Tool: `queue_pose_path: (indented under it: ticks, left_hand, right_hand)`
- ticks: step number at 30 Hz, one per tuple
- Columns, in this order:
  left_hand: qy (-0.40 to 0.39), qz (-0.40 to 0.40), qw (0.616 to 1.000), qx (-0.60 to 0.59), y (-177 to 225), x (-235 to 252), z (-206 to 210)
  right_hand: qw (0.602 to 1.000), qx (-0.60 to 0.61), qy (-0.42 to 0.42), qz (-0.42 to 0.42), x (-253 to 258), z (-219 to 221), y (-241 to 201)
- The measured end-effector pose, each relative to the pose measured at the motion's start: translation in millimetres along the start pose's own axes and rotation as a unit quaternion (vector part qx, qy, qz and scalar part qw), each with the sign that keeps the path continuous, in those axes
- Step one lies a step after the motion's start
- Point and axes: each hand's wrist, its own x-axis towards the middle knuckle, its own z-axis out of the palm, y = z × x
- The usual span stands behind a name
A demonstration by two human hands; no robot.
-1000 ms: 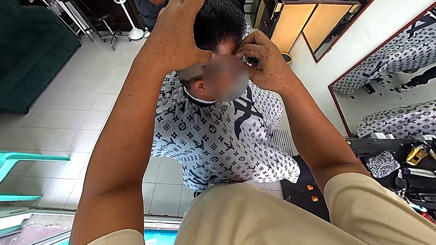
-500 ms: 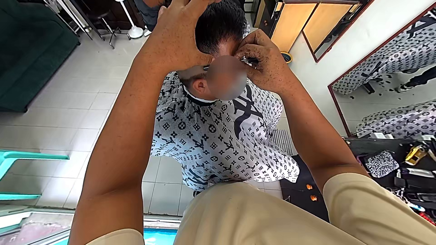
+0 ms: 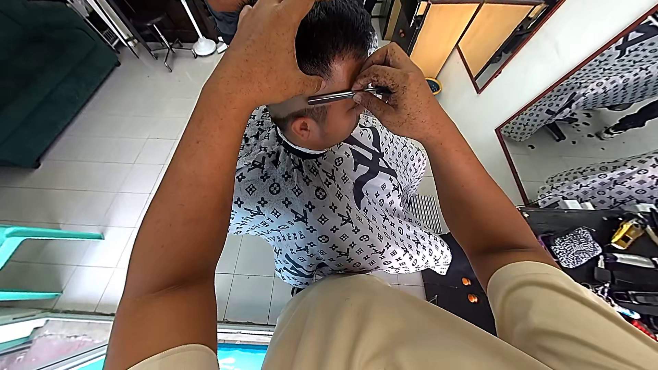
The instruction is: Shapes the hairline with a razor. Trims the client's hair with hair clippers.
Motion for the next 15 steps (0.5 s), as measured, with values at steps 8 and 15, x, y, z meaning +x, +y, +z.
queue_pose_path:
  ticks: [8,15]
  left_hand:
    - [-0.002,-0.006,1.000,0.002,-0.1,0.5,0.3]
    - [-0.004,-0.007,1.000,0.005,0.3,-0.6,-0.4]
  right_hand:
    - [1.000,-0.002,0.003,0.000,-1.2,1.4,-1.7]
    - [1.000,-0.013,-0.003,0.000,0.1,1.2,-1.9]
